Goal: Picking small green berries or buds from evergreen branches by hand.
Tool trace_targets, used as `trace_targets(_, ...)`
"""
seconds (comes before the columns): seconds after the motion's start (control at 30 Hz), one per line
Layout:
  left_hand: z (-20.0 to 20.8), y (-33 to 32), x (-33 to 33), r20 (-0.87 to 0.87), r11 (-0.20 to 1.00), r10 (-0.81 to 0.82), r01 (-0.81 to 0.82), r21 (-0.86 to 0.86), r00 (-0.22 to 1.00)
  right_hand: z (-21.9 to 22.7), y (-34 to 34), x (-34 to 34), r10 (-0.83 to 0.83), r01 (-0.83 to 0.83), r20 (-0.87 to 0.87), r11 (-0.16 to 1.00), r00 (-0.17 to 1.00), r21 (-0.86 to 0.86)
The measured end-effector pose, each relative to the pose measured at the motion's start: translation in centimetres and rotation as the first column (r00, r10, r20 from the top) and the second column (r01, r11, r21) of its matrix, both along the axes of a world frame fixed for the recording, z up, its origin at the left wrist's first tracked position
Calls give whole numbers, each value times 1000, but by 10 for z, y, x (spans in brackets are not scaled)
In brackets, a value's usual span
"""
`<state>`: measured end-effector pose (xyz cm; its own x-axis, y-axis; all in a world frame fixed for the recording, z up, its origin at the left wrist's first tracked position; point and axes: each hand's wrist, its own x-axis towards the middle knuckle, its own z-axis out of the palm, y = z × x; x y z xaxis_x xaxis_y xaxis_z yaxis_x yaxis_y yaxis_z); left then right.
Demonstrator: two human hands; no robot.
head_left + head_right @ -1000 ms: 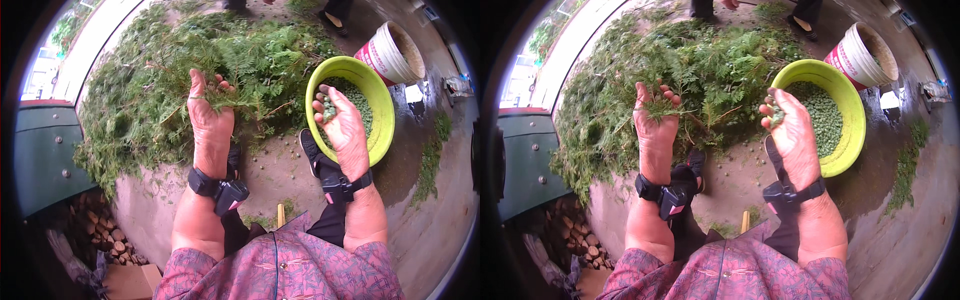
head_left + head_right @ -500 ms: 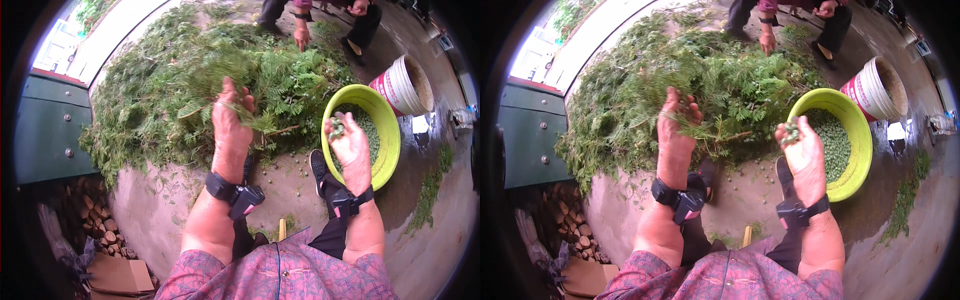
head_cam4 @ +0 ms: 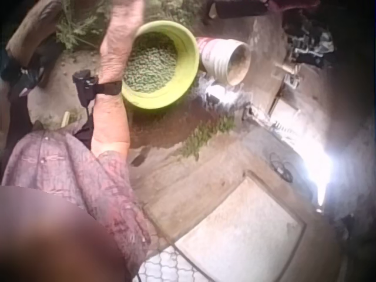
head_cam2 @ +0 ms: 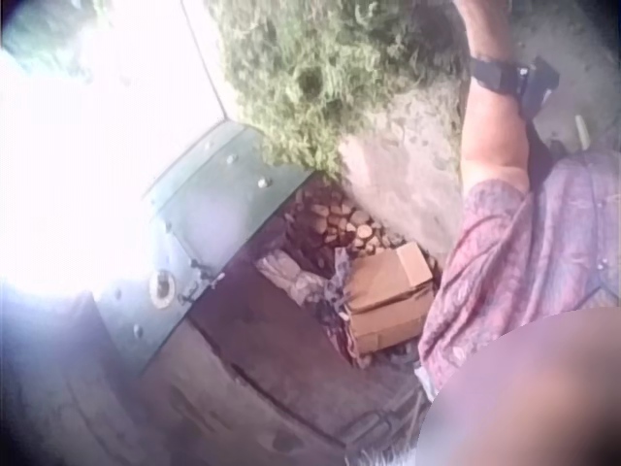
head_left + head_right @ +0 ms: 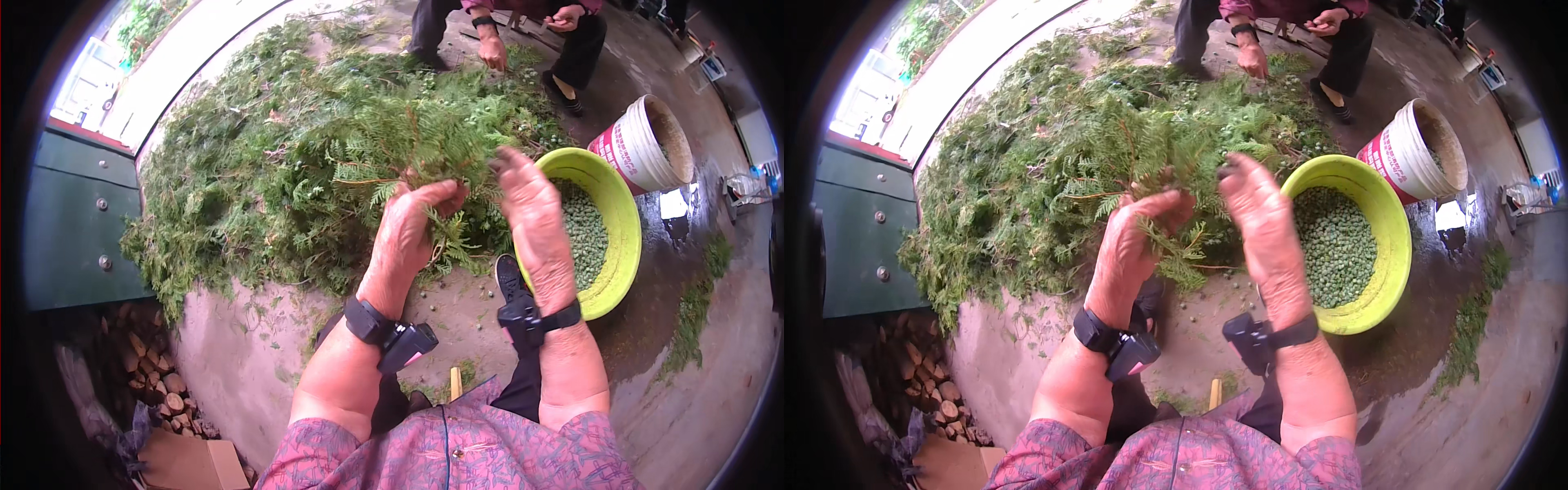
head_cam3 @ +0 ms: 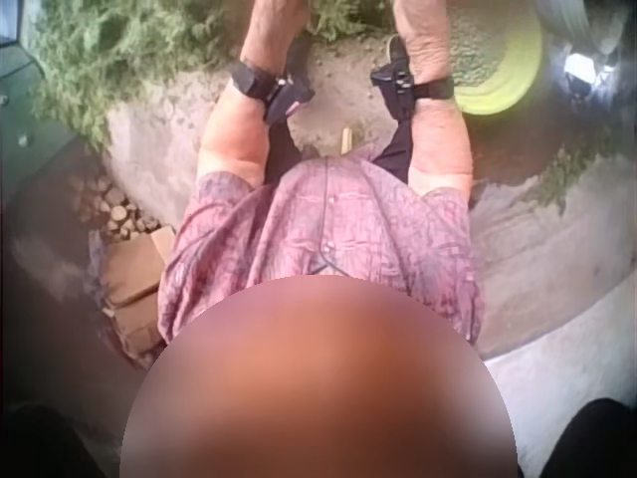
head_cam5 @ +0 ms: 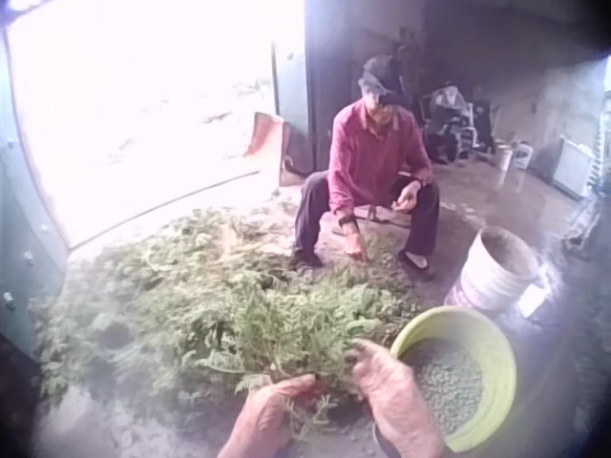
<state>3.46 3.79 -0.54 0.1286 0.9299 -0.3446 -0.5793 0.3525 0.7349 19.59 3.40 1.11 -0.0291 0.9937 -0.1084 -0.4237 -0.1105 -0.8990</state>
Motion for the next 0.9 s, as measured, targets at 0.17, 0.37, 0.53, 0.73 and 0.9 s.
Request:
trace_targets(0.17,-2,-9,3,-528,787,-112,400,470,842,-1,-14,-21,-10,10,39,1000,999,-4)
trace_targets(0.37,7,-5,26,79,990,-133,137,-46,988,-5,-5,-7,-242,238,-4,955,970,-176)
trace_targets(0.53,-3,0,22,65,992,81,-73,-107,995,-13,-2,-2,-238,214,-133,962,962,-171)
trace_targets(0.73,-1,-2,18,112,997,-53,59,-48,992,-10,-2,5,-190,172,-167,978,967,-120)
trace_targets(0.9,14,-6,25,-1,984,-147,146,-102,989,-1,-9,3,-125,130,90,990,988,-46)
